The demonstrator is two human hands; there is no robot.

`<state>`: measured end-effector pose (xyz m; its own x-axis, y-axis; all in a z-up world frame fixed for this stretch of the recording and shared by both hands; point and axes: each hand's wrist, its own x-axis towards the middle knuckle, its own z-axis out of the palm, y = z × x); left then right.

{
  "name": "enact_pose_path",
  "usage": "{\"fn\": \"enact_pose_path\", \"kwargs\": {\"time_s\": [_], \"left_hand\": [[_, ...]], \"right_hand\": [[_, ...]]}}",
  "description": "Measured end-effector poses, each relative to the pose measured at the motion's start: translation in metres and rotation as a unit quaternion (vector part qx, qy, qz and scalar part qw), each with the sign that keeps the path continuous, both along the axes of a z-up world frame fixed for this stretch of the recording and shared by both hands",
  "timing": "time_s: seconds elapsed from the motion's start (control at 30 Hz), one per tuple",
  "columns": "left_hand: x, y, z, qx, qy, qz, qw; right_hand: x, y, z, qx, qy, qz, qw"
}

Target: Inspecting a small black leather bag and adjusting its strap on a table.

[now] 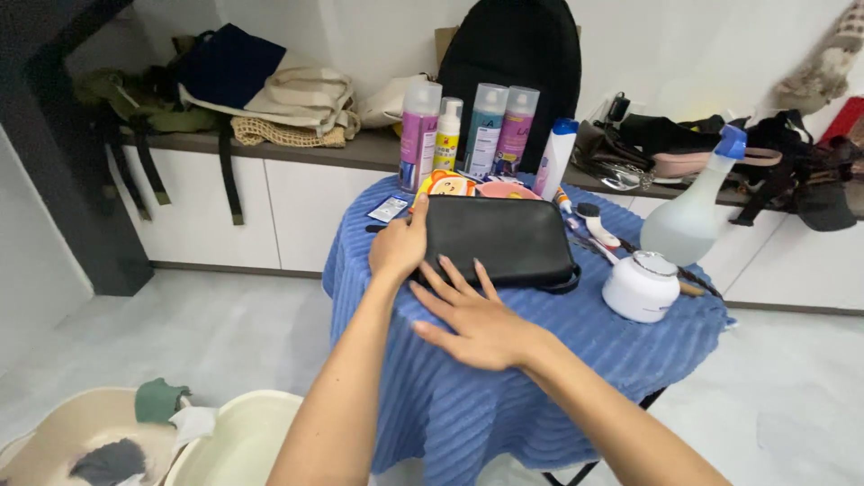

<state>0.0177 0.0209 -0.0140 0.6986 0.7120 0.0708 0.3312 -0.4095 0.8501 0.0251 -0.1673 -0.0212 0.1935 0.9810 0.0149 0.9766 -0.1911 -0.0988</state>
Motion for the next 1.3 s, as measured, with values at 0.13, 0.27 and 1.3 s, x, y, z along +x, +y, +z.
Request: {"fn": "enact_pose_path", "kwargs": {"time_s": [0.13, 0.27, 1.3], "left_hand": [[0.004, 0.006, -0.007, 0.007, -0.001, -0.001, 1.000], [-0.004, 0.001, -0.002, 0.005, 0.006, -0.002, 1.000], [-0.018, 0.013, -0.054, 0.275, -0.452, -0.121, 0.840]], "right_hand": [[0.022, -0.024, 0.008, 0.040, 0.037, 0.031, 0.998], [0.053, -0.046, 0.003, 0.010, -0.036, -0.172, 0.984], [0.100, -0.047, 0.009, 0.419, 0.777, -0.206, 0.423]]}}
